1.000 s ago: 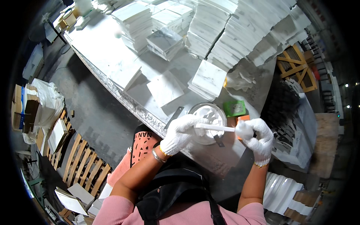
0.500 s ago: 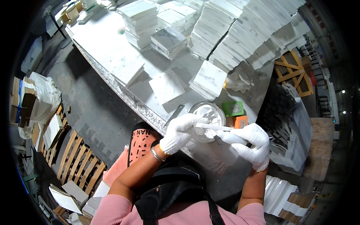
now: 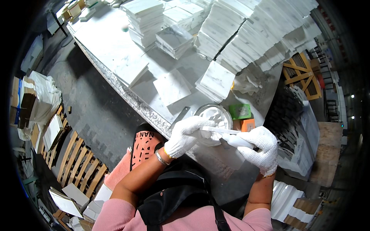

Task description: The person applies a white paste to the edges of small white tiles using a metal spatula, then rubs the edges with an orange sponge. The person repeats this process on multiple tiles, handling them one at a time and placing them on the workbench.

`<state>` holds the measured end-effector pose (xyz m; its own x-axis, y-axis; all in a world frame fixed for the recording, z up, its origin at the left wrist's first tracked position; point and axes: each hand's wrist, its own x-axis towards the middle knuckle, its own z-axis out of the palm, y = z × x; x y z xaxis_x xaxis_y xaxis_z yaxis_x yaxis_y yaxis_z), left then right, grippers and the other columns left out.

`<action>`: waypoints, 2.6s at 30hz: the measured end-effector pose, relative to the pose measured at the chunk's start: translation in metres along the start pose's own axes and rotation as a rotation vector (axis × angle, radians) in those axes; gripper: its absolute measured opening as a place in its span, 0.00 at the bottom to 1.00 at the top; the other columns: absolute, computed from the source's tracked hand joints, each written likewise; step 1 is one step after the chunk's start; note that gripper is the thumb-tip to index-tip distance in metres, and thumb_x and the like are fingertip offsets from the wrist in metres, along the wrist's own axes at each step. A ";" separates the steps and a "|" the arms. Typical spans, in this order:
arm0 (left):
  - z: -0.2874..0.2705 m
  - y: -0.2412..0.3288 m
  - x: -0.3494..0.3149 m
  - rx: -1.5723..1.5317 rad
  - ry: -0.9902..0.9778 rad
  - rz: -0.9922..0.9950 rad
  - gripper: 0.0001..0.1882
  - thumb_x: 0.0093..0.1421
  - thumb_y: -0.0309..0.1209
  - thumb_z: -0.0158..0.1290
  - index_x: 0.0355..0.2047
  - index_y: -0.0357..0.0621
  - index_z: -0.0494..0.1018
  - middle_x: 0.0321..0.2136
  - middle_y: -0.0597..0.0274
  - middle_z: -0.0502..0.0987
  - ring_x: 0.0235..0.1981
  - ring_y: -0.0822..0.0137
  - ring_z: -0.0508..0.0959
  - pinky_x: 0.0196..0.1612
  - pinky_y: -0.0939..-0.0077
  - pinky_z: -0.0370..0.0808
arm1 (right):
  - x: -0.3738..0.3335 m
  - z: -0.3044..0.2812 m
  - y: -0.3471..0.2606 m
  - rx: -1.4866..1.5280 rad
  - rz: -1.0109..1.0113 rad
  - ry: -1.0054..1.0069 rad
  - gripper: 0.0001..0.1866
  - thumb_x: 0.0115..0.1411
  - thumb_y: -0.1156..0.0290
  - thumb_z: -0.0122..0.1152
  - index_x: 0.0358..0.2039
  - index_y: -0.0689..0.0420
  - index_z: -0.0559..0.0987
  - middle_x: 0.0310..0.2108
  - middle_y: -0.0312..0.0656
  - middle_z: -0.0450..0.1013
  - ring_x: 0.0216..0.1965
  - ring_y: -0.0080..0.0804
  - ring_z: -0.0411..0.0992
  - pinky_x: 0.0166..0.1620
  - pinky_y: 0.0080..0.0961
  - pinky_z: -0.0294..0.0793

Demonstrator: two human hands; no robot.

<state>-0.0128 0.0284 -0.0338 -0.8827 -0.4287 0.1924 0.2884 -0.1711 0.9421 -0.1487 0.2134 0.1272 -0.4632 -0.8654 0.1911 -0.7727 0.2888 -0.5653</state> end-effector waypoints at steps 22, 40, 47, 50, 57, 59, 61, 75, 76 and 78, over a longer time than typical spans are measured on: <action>-0.002 0.002 0.001 0.142 -0.017 0.047 0.20 0.54 0.14 0.58 0.48 0.37 0.80 0.44 0.56 0.83 0.46 0.64 0.82 0.53 0.72 0.77 | 0.007 -0.003 -0.006 -0.048 -0.027 -0.033 0.19 0.41 0.64 0.74 0.36 0.56 0.88 0.25 0.41 0.77 0.27 0.41 0.73 0.34 0.33 0.71; -0.003 0.002 0.003 0.179 -0.038 0.084 0.17 0.59 0.13 0.54 0.49 0.34 0.79 0.45 0.56 0.82 0.47 0.65 0.81 0.54 0.72 0.78 | 0.008 -0.006 -0.004 -0.063 -0.013 -0.058 0.20 0.41 0.64 0.74 0.36 0.57 0.88 0.26 0.42 0.78 0.28 0.42 0.74 0.35 0.33 0.72; 0.000 0.006 0.002 0.027 -0.027 -0.016 0.14 0.63 0.14 0.53 0.48 0.31 0.79 0.45 0.56 0.81 0.45 0.68 0.81 0.50 0.74 0.79 | 0.006 -0.008 -0.005 -0.057 -0.002 -0.034 0.19 0.41 0.66 0.74 0.36 0.56 0.88 0.26 0.41 0.79 0.28 0.40 0.75 0.34 0.32 0.72; 0.001 0.006 0.003 0.082 -0.025 0.044 0.14 0.63 0.14 0.53 0.49 0.32 0.79 0.45 0.56 0.81 0.45 0.68 0.81 0.51 0.74 0.78 | 0.008 -0.008 -0.005 -0.067 -0.016 -0.036 0.19 0.40 0.66 0.74 0.36 0.56 0.88 0.26 0.41 0.79 0.28 0.39 0.75 0.34 0.32 0.72; 0.002 0.004 0.003 0.090 -0.026 0.058 0.15 0.62 0.14 0.54 0.49 0.33 0.79 0.44 0.57 0.82 0.46 0.68 0.80 0.52 0.74 0.78 | 0.010 -0.009 -0.007 -0.085 -0.032 -0.048 0.19 0.40 0.66 0.74 0.36 0.55 0.88 0.26 0.41 0.79 0.27 0.40 0.75 0.33 0.32 0.72; 0.003 0.004 0.002 0.063 -0.017 0.056 0.15 0.62 0.14 0.54 0.49 0.33 0.79 0.43 0.57 0.81 0.45 0.68 0.80 0.51 0.74 0.78 | 0.010 -0.009 -0.007 -0.094 -0.031 -0.051 0.19 0.40 0.66 0.74 0.36 0.55 0.88 0.26 0.41 0.78 0.27 0.40 0.75 0.33 0.32 0.72; 0.003 -0.001 0.001 -0.013 -0.007 0.022 0.15 0.62 0.14 0.54 0.49 0.33 0.79 0.42 0.58 0.81 0.44 0.69 0.80 0.50 0.75 0.78 | 0.010 -0.008 -0.008 -0.099 -0.034 -0.042 0.19 0.39 0.66 0.74 0.35 0.55 0.88 0.26 0.41 0.78 0.27 0.40 0.75 0.33 0.32 0.72; 0.001 0.004 0.002 0.006 -0.032 0.027 0.15 0.62 0.14 0.54 0.50 0.31 0.78 0.42 0.57 0.82 0.40 0.70 0.80 0.46 0.75 0.78 | 0.011 -0.007 -0.008 -0.099 -0.061 -0.036 0.19 0.38 0.67 0.75 0.35 0.56 0.88 0.25 0.41 0.78 0.27 0.41 0.74 0.33 0.33 0.72; 0.002 0.002 0.001 -0.011 -0.029 0.017 0.15 0.62 0.14 0.54 0.50 0.31 0.78 0.42 0.56 0.82 0.40 0.70 0.80 0.46 0.75 0.79 | 0.012 -0.008 -0.008 -0.102 -0.061 -0.039 0.19 0.38 0.67 0.75 0.35 0.56 0.88 0.25 0.41 0.78 0.27 0.41 0.74 0.33 0.33 0.71; 0.002 0.000 0.001 -0.056 -0.018 0.012 0.16 0.62 0.14 0.54 0.50 0.31 0.78 0.43 0.56 0.82 0.40 0.70 0.80 0.46 0.75 0.79 | 0.014 -0.009 -0.012 -0.116 -0.060 -0.052 0.19 0.38 0.67 0.75 0.35 0.56 0.88 0.25 0.41 0.78 0.27 0.41 0.74 0.33 0.33 0.71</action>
<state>-0.0142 0.0294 -0.0328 -0.8853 -0.4152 0.2092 0.3191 -0.2155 0.9229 -0.1502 0.2016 0.1436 -0.3942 -0.9016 0.1782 -0.8446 0.2790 -0.4569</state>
